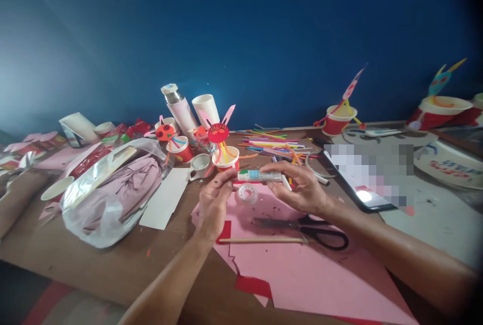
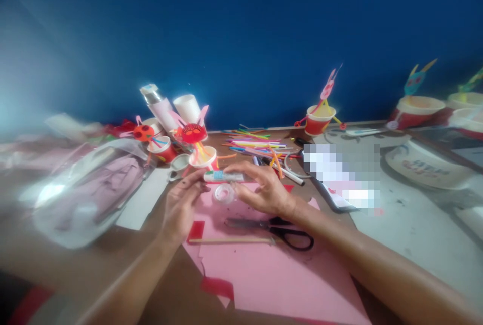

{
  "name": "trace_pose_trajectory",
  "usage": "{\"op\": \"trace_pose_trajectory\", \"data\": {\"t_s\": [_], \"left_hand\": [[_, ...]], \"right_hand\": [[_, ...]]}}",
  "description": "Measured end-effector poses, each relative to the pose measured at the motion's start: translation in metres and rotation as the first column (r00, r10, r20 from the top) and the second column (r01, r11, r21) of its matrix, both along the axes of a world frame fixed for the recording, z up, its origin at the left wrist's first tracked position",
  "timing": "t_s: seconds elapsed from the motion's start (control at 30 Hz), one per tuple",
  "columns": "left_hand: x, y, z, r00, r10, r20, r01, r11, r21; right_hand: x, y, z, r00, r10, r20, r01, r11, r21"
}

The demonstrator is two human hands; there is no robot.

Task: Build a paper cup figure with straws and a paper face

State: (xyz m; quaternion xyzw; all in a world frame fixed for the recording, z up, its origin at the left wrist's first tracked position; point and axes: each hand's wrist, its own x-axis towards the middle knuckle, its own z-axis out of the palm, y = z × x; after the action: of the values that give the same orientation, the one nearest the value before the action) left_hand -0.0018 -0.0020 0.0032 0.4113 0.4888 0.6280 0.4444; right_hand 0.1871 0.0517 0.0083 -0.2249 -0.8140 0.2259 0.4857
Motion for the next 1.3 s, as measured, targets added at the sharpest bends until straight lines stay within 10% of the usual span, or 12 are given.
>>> {"op": "trace_pose_trajectory", "data": {"t_s": [0.4, 1.03, 1.3], "left_hand": [[-0.006, -0.009, 0.009, 0.802, 0.101, -0.589, 0.158, 0.915, 0.372], [-0.002, -0.005, 0.011, 0.860, 0.069, -0.505, 0.035, 0.980, 0.194], [0.000, 0.005, 0.004, 0.997, 0.055, 0.058, -0.042, 0.979, -0.199]], "right_hand": [[-0.004, 0.000, 0.000, 0.997, 0.061, 0.036, -0.065, 0.988, 0.140], [-0.002, 0.000, 0.002, 0.986, 0.117, 0.117, -0.133, 0.980, 0.147], [0.000, 0.000, 0.004, 0.992, -0.011, 0.123, -0.018, 0.972, 0.233]]}}
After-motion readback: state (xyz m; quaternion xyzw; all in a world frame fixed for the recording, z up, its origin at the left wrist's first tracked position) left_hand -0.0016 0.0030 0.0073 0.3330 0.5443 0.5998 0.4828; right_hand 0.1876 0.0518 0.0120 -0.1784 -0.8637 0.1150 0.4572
